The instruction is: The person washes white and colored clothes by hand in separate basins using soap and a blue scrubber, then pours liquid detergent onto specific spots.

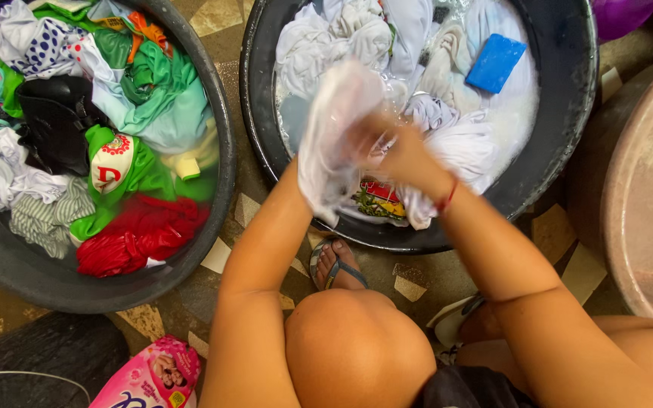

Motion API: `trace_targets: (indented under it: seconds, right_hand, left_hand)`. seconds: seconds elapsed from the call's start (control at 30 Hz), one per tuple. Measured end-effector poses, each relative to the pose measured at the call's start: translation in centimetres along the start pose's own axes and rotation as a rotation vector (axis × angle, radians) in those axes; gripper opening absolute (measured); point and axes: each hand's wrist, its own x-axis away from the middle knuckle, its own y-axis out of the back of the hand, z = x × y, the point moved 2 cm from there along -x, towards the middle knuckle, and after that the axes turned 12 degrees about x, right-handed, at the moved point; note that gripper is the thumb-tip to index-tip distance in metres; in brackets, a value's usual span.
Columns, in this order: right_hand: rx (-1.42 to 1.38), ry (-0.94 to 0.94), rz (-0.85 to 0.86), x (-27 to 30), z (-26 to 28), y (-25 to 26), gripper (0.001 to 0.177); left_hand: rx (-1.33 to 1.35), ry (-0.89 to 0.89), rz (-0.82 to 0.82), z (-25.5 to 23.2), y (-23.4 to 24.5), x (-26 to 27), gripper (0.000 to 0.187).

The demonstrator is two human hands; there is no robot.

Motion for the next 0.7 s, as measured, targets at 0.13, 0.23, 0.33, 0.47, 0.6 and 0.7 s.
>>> trace_targets:
  seconds: [0.13, 0.23, 0.33, 0.47, 0.6, 0.7]
  right_hand:
    - [0.776, -0.388, -0.68, -2.8, -13.1, 9.8, 0.064]
    - [0.91, -0.519, -0.631, -3.6, -18.6, 12.0, 0.083]
    - [0.888, -0.804, -0.336, -4.4, -21.7, 11.3, 0.079]
    - [0.981, -0.545, -0.632, -4.3, -21.2, 10.1, 0.076]
    - [0.752, -0.161, -0.918, -3.3, -17.6, 5.1, 0.069]
    - [-0.559, -0.435, -0.448, -4.3, -17.7, -1.8, 0.042]
  left_hand:
    - [-0.055, -0.084, 0.086, -4.1, -5.5, 1.6, 0.031]
    - [-0.081, -0.169, 0.091, -6.0, -6.9, 4.5, 0.032]
    - [-0.092, -0.251, 0.071, -7.9, -6.2, 5.3, 0.033]
    - [-0.111, -0.159, -0.067, -5.4, -0.9, 3.9, 0.034]
    - [-0.098, -0.041, -0.209, -1.5, 4.5, 2.8, 0.036]
    - [-0.072, 0.012, -0.245, 0.0, 7.6, 1.6, 0.036]
